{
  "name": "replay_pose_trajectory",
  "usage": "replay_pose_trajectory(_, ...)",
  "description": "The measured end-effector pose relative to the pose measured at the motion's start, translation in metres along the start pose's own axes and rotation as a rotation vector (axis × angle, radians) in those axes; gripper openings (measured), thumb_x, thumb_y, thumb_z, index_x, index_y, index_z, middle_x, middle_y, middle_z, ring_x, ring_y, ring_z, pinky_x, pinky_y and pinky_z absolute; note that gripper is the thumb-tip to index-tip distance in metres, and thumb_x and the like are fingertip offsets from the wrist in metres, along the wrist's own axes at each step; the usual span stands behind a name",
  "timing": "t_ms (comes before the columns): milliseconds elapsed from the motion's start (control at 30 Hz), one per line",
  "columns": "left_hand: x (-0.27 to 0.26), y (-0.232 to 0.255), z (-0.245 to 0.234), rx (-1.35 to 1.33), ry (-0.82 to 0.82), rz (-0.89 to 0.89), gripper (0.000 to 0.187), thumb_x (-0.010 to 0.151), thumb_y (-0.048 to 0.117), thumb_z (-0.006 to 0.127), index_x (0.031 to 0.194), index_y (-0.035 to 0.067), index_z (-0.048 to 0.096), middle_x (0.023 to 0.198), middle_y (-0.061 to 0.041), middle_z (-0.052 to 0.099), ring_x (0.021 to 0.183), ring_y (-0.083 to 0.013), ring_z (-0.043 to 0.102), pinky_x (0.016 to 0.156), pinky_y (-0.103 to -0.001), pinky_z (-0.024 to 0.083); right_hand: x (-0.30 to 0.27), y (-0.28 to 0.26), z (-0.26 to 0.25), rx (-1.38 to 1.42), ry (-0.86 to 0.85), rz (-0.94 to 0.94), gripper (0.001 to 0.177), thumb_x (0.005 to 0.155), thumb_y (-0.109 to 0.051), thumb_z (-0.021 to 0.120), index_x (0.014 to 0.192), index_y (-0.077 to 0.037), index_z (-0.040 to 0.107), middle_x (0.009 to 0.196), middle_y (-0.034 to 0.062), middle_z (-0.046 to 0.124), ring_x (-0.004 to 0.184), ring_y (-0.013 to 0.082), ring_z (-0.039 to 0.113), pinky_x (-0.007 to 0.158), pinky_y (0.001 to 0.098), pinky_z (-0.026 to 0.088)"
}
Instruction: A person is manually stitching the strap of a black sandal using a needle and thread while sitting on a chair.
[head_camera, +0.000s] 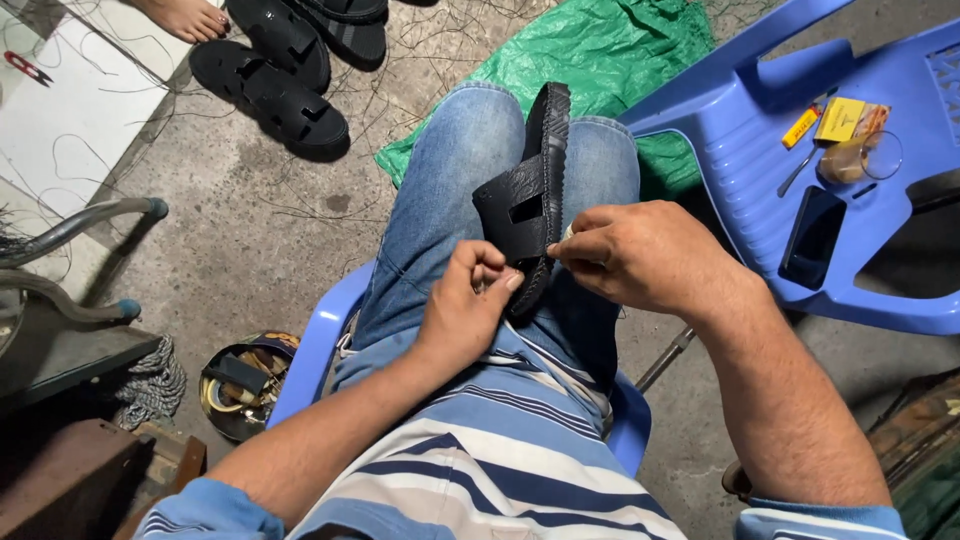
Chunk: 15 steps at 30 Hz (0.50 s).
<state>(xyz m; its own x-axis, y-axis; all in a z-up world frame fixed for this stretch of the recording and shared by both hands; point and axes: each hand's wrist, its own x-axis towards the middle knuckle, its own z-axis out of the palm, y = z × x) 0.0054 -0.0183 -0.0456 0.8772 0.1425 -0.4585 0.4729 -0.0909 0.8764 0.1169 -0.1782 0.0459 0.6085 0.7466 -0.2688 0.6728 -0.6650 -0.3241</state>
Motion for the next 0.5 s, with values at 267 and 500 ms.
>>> replay_pose_trajectory(267, 0.007, 0.010, 0.003, -0.197, -0.024, -0.199, 0.033, 0.074, 0.013, 0.069, 0.093, 0.004, 0.044, 0.076, -0.011, 0.068, 0.061, -0.0144, 0.063, 0.055, -0.023, 0.053, 0.002, 0.001, -0.003, -0.036, -0.081, 0.009, 0.010, 0.071, -0.028, 0.067, 0.080, -0.029, 0.070, 0.083, -0.0082, 0.066, 0.067, 0.0188, 0.066, 0.058, 0.0309, 0.052)
replay_pose_trajectory(500, -0.007, 0.036, -0.009, 0.311, 0.003, 0.301, 0.016, 0.075, 0.020, 0.065, 0.081, 0.020, 0.051, 0.069, 0.001, 0.068, 0.069, -0.0225, 0.066, 0.063, -0.033, 0.051, -0.014, -0.004, 0.009, -0.063, 0.021, 0.014, 0.019, 0.075, -0.027, 0.066, 0.093, -0.029, 0.069, 0.084, -0.0065, 0.064, 0.065, 0.0157, 0.065, 0.054, 0.0267, 0.052)
